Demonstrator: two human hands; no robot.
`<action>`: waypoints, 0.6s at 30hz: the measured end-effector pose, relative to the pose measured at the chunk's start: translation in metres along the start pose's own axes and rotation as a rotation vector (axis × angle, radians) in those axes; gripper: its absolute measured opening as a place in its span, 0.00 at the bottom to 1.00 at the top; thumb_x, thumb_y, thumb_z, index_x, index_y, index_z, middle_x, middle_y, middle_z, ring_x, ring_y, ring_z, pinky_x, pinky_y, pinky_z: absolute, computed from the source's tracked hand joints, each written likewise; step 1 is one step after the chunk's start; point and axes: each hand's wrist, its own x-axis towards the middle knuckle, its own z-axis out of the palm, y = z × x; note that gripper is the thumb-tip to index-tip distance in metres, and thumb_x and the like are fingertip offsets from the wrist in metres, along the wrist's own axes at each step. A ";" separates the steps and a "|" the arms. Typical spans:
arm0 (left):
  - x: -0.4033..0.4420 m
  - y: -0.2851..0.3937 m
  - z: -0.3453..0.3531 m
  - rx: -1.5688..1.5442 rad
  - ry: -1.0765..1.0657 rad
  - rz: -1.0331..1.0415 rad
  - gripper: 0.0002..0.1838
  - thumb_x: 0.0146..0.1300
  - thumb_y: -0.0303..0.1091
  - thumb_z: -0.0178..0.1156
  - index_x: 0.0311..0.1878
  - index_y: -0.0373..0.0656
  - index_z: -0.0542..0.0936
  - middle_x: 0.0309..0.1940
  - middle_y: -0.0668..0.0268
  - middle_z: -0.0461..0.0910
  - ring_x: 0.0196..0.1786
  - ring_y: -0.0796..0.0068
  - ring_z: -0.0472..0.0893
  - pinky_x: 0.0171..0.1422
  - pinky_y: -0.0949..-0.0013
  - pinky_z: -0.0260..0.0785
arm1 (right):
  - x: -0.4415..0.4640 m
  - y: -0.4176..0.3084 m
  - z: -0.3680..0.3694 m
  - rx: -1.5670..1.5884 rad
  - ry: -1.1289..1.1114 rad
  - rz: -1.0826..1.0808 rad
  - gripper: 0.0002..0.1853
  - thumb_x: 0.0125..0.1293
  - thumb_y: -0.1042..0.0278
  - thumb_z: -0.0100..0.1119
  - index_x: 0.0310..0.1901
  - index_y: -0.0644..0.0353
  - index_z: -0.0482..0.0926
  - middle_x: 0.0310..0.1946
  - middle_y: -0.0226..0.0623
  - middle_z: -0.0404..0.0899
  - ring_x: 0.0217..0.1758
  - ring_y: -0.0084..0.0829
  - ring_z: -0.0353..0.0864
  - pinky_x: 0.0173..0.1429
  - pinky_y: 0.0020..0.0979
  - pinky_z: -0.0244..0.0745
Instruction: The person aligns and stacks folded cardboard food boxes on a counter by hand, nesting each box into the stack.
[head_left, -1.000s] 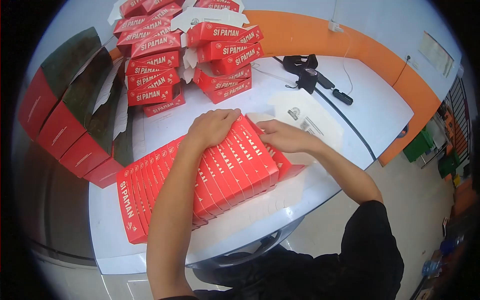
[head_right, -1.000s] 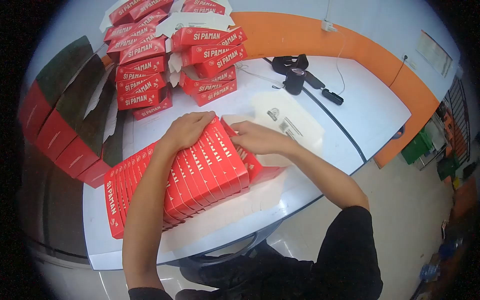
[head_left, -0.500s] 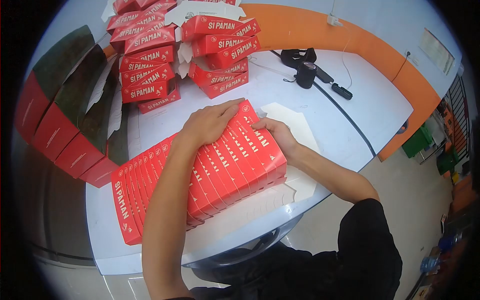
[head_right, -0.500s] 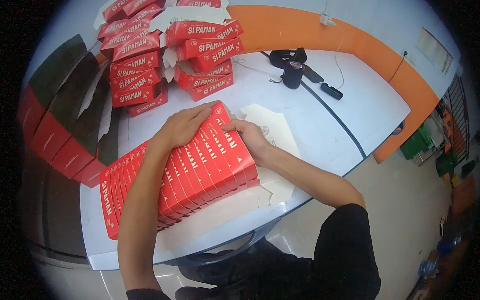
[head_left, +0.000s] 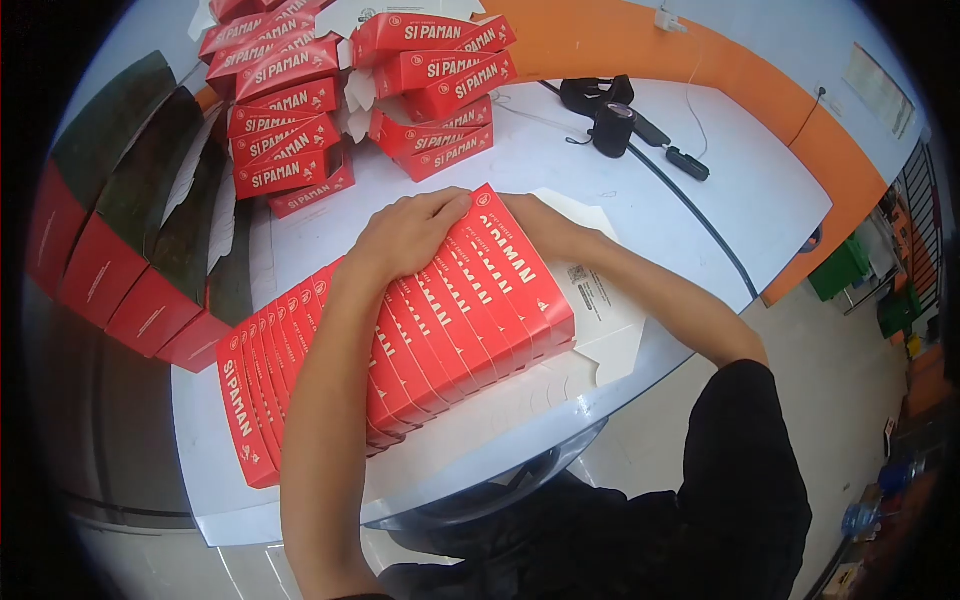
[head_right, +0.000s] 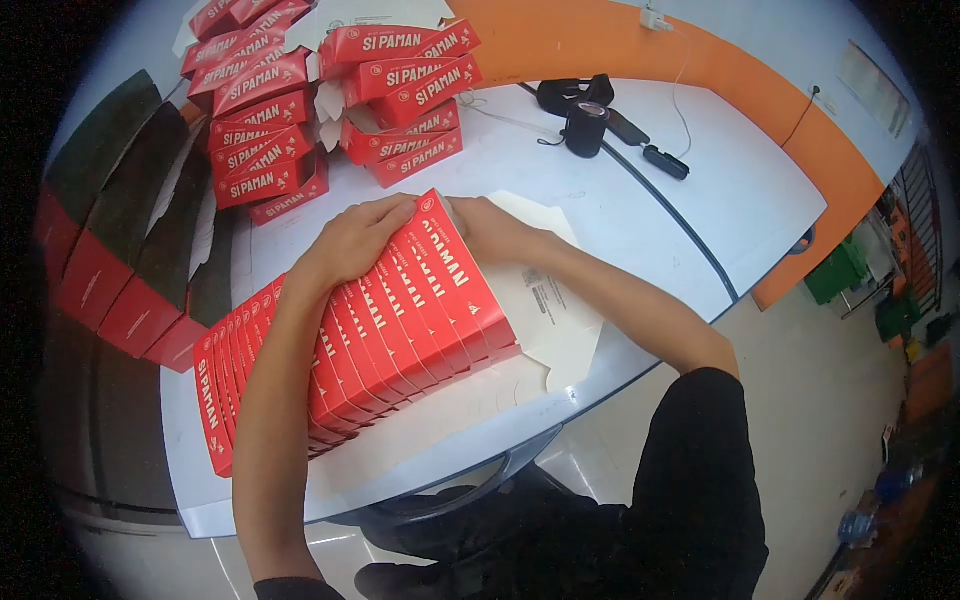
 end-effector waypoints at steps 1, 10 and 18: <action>-0.001 0.002 -0.002 -0.002 -0.008 -0.009 0.28 0.79 0.60 0.42 0.68 0.61 0.82 0.59 0.60 0.87 0.63 0.53 0.84 0.69 0.54 0.72 | 0.002 -0.005 -0.003 0.066 -0.051 0.001 0.38 0.66 0.55 0.73 0.73 0.60 0.70 0.64 0.57 0.79 0.66 0.56 0.80 0.67 0.44 0.78; 0.002 -0.003 0.001 0.030 0.003 0.026 0.26 0.79 0.58 0.42 0.67 0.61 0.82 0.58 0.61 0.87 0.60 0.53 0.84 0.68 0.53 0.72 | 0.018 -0.013 -0.029 -0.174 -0.188 0.124 0.40 0.64 0.53 0.73 0.73 0.64 0.69 0.65 0.55 0.79 0.66 0.54 0.81 0.69 0.46 0.77; 0.002 -0.004 0.002 0.037 -0.002 0.029 0.26 0.79 0.57 0.41 0.64 0.60 0.83 0.56 0.60 0.87 0.60 0.54 0.84 0.67 0.53 0.72 | 0.012 -0.009 -0.003 0.177 -0.093 -0.014 0.29 0.71 0.62 0.69 0.70 0.61 0.72 0.66 0.50 0.80 0.68 0.44 0.81 0.70 0.39 0.77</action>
